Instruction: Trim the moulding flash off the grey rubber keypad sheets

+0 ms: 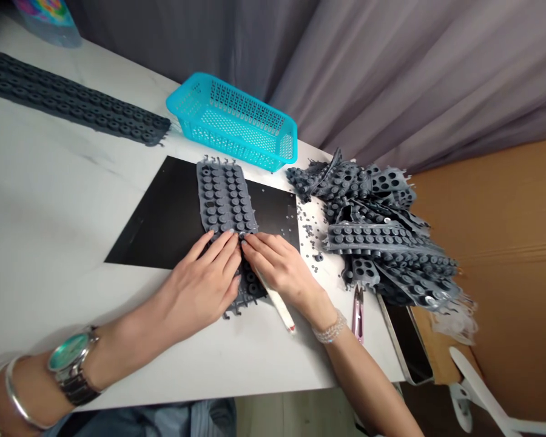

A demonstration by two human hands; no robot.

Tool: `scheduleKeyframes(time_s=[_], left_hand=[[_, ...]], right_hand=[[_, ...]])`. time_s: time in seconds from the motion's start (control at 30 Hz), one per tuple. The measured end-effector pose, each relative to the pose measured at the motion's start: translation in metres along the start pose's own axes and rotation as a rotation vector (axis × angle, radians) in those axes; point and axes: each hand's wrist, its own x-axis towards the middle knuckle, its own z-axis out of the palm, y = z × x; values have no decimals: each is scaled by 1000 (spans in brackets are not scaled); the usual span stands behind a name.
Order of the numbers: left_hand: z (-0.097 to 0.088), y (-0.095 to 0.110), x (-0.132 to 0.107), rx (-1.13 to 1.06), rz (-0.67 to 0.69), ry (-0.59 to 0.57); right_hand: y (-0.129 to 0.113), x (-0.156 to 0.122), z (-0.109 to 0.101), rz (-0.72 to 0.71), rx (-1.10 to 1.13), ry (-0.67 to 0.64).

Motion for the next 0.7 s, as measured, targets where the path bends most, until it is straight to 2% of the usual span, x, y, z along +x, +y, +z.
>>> scheduleKeyframes(time_s=[0.7], left_hand=[[1, 1, 0, -28, -20, -2]], right_hand=[[2, 9, -2, -50, -58, -143]])
